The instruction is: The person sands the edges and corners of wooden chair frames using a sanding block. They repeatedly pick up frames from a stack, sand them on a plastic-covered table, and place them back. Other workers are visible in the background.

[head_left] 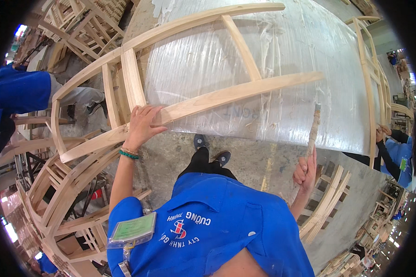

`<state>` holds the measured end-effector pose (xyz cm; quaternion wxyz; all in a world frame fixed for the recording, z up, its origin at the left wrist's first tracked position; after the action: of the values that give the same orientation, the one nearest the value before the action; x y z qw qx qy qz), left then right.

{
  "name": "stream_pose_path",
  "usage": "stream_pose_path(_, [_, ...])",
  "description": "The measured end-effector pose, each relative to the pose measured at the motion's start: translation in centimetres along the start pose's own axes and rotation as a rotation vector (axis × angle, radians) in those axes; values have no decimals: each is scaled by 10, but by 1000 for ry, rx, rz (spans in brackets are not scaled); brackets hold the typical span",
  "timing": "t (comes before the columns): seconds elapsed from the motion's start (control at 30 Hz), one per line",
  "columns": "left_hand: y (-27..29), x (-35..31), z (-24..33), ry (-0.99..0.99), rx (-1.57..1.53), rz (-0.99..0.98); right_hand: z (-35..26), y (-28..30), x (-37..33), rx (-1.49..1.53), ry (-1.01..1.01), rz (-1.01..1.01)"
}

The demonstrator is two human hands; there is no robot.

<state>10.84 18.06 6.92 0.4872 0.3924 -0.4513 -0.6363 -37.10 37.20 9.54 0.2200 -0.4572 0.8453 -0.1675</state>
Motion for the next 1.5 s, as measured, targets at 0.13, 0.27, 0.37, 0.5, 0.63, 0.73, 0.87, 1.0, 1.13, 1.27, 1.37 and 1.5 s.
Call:
stream_pose_path(0.13, [-6, -5, -12, 37, 9, -21, -4, 20, -2, -47, -13, 35])
stream_pose_path(0.27, [-16, 8, 15, 30, -10, 90, -3, 32, -3, -71, -18, 89])
stream_pose_path(0.37, [-36, 31, 54, 33, -29, 142, -2, 28, 5, -76, -15, 97])
stream_pose_path(0.5, [-59, 80, 115, 107, -82, 150, 14, -17, 23, -46, -67, 95])
stream_pose_path(0.63, [-62, 129, 145, 190, -87, 77, 44, -79, 32, -37, -210, -48])
stream_pose_path(0.73, [-67, 120, 144, 30, 23, 161, 73, -93, 29, -51, -282, -172])
stream_pose_path(0.87, [-73, 72, 133, 132, 8, 181, 98, -123, 14, 67, -353, -266])
stream_pose_path(1.0, [-62, 61, 131, 236, -94, 214, 118, -154, 13, 101, -351, -270])
stream_pose_path(1.13, [-56, 65, 134, 334, -145, 202, 136, -172, 17, 164, -281, -240])
stream_pose_path(1.27, [-58, 64, 130, 394, -224, 85, 147, -185, 19, 207, -266, -214])
stream_pose_path(1.37, [-57, 66, 135, 411, -299, -3, 152, -189, 17, 274, -274, -155])
stream_pose_path(1.5, [-57, 63, 131, 351, -304, -31, 146, -200, 19, 473, -352, -94])
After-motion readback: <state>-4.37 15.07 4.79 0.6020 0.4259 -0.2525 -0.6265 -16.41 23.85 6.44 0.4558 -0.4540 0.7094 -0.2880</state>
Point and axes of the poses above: each hand's wrist, its own x-axis towards the middle knuckle, its own y-axis out of the back of the hand, z = x × y, the point moved 3 cm from there along x, towards the middle knuckle, and after that the axes turned 13 degrees about y, right-handed, at the moved point
